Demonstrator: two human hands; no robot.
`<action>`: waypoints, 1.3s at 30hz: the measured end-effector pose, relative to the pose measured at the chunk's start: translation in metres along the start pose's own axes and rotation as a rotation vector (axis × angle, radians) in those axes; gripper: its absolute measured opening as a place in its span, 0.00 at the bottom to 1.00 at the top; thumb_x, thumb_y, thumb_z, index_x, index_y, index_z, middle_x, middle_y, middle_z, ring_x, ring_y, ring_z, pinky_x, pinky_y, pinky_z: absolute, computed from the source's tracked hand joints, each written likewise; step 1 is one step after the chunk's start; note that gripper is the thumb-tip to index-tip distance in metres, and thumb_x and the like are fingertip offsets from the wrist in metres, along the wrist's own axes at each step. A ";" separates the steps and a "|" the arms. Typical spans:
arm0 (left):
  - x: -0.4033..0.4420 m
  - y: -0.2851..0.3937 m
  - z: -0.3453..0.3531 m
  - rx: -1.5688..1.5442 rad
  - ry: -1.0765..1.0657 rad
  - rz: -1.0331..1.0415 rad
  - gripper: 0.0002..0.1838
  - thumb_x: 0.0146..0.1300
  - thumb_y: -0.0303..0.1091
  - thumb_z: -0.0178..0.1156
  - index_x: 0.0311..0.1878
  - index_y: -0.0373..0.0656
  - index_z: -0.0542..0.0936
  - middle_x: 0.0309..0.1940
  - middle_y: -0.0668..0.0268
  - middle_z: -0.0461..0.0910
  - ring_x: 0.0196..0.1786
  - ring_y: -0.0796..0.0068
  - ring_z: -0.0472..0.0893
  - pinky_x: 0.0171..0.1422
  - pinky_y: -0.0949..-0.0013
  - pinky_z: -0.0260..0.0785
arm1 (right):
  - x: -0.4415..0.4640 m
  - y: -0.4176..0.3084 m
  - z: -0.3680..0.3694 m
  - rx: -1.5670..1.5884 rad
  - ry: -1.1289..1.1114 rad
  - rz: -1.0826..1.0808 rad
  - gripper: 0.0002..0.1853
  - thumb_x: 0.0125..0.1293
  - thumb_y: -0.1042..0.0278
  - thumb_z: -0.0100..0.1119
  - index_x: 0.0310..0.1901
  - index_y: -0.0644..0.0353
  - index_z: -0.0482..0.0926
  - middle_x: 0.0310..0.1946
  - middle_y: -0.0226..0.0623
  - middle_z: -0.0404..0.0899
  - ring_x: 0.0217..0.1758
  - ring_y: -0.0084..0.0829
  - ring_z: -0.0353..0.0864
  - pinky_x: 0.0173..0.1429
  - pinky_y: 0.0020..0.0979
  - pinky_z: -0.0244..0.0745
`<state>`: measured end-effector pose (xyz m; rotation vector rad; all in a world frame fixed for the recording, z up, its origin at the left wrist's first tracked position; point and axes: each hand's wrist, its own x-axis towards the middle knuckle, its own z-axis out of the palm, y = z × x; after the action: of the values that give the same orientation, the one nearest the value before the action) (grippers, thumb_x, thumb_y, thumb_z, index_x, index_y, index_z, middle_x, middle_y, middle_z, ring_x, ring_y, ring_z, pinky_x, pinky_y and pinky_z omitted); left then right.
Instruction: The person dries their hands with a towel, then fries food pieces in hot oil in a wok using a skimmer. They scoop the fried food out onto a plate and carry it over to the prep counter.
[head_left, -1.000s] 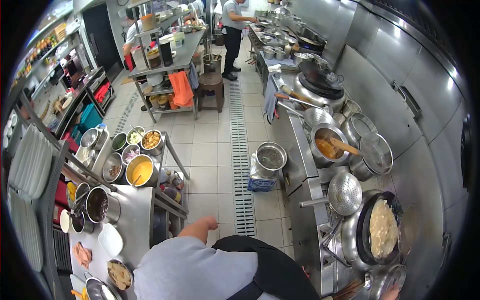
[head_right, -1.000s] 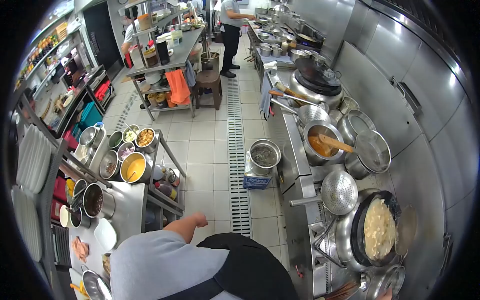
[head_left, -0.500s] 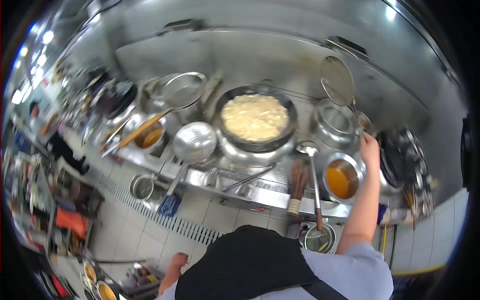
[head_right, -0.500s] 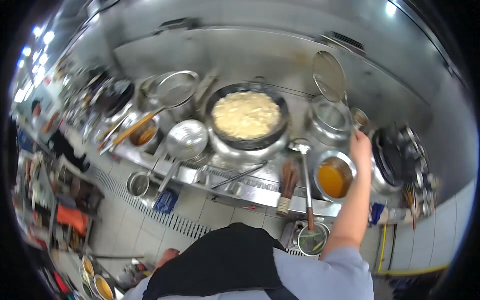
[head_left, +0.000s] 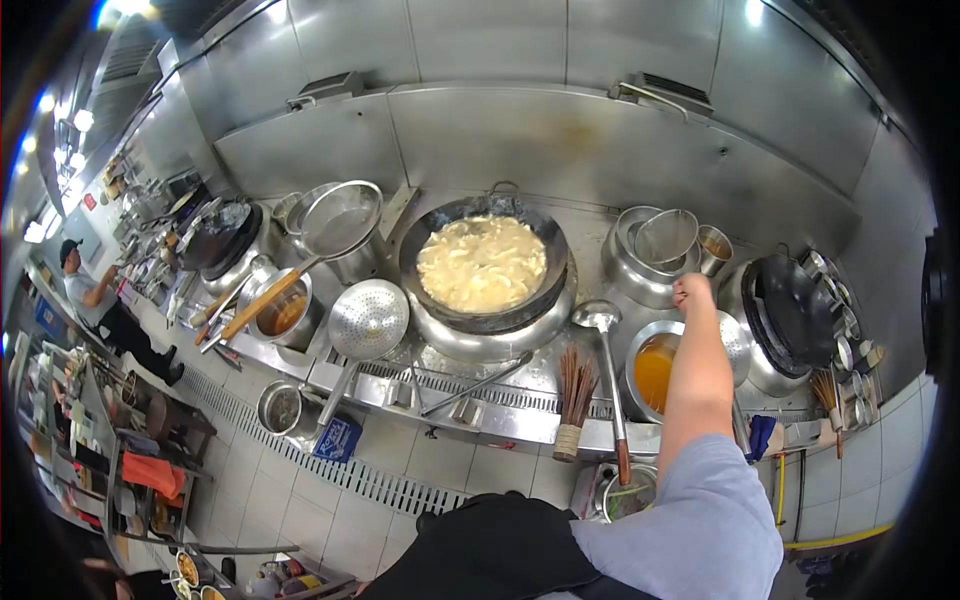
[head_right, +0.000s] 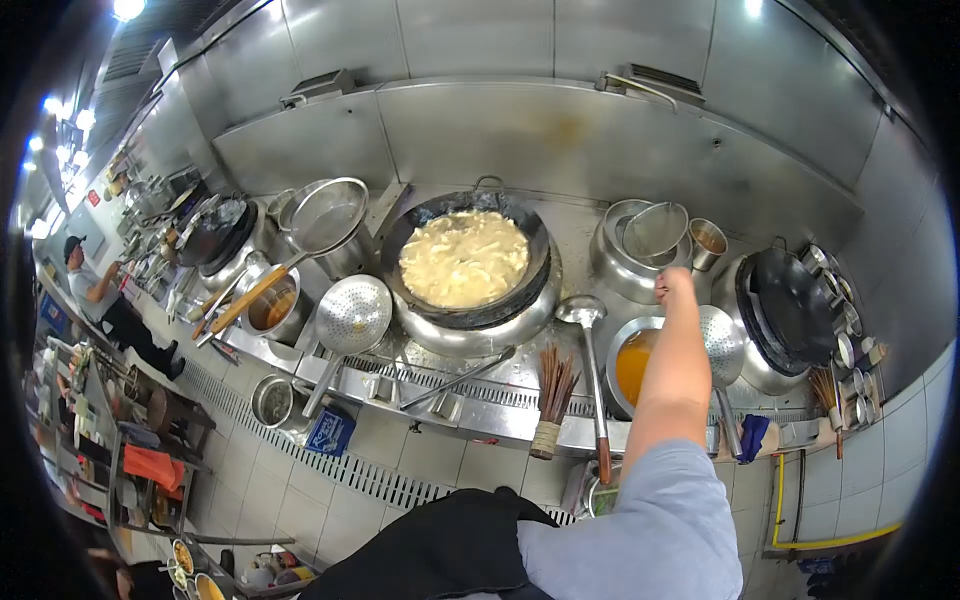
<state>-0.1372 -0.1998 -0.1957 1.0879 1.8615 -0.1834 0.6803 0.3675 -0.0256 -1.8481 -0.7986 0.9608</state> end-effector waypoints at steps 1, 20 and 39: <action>-0.004 -0.006 0.001 0.005 -0.012 -0.009 0.14 0.54 0.42 0.57 0.38 0.44 0.81 0.38 0.55 0.80 0.46 0.55 0.79 0.49 0.55 0.72 | -0.039 -0.021 0.003 0.435 0.112 0.100 0.06 0.53 0.82 0.42 0.22 0.60 0.64 0.13 0.31 0.61 0.12 0.22 0.61 0.14 0.26 0.47; 0.098 -0.022 -0.061 0.405 0.117 0.476 0.10 0.52 0.37 0.56 0.37 0.47 0.81 0.36 0.57 0.80 0.46 0.54 0.78 0.49 0.56 0.72 | -0.328 -0.131 0.062 0.499 0.034 -0.229 0.15 0.61 0.77 0.45 0.51 0.65 0.65 0.17 0.35 0.69 0.07 0.21 0.57 0.09 0.24 0.47; 0.111 -0.155 -0.048 0.341 -0.170 0.265 0.10 0.53 0.36 0.57 0.37 0.46 0.81 0.32 0.60 0.82 0.36 0.59 0.81 0.41 0.58 0.73 | -0.321 -0.071 0.259 0.508 -0.325 0.432 0.07 0.64 0.76 0.43 0.29 0.66 0.66 0.15 0.26 0.62 0.11 0.16 0.59 0.11 0.16 0.52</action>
<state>-0.3014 -0.1992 -0.3034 1.4922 1.5501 -0.4363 0.2897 0.2392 0.0515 -1.4527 -0.2859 1.6015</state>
